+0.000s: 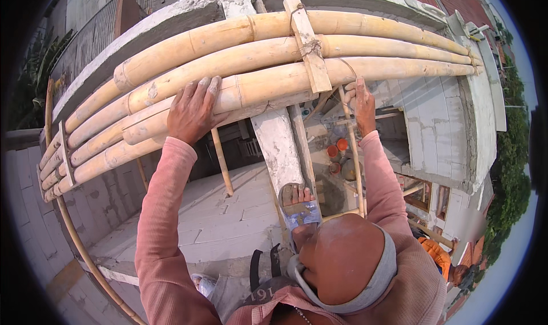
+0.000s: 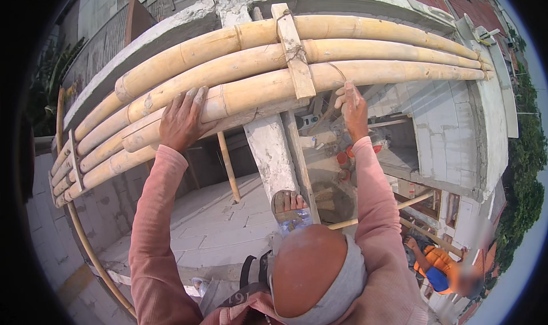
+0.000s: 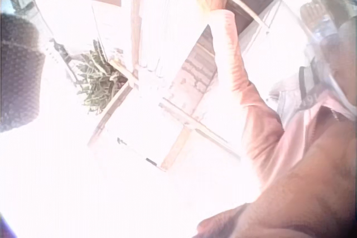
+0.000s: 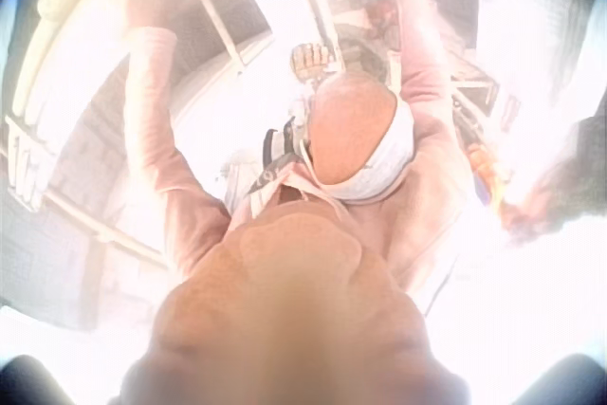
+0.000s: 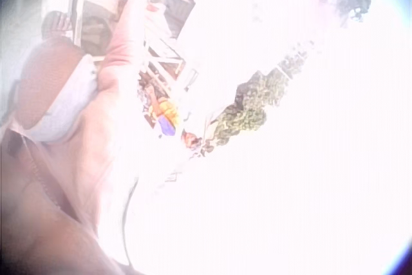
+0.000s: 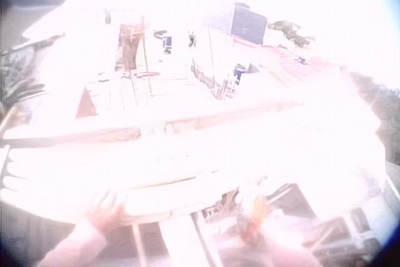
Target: The person secures bamboo poles to a concrete beam by wrapping wire around them, tightening the wire with pliers, and twisting the ends by hand.
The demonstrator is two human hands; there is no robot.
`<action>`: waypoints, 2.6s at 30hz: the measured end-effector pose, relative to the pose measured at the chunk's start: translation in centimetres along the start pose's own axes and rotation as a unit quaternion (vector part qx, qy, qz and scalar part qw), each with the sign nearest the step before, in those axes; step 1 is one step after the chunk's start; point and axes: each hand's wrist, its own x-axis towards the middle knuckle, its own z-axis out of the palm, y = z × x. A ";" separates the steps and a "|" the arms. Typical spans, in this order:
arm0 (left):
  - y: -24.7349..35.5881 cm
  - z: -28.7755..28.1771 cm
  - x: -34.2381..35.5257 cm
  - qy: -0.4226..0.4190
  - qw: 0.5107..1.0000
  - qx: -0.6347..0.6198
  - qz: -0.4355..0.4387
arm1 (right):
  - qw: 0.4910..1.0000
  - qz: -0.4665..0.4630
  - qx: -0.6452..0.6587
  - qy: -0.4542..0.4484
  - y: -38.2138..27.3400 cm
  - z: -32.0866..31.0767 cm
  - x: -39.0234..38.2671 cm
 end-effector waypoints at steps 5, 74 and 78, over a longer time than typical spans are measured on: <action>-1.5 0.4 0.1 0.003 1.000 -0.011 0.029 | 0.960 -0.119 -0.229 0.111 2.2 1.5 1.6; 6.9 1.7 -0.3 0.085 0.983 -0.019 -0.163 | 0.993 0.002 0.099 0.059 -2.1 -1.0 -1.6; 10.5 1.7 -0.7 0.143 0.959 -0.141 -0.200 | 0.993 -0.020 0.108 0.049 -2.7 1.0 -4.5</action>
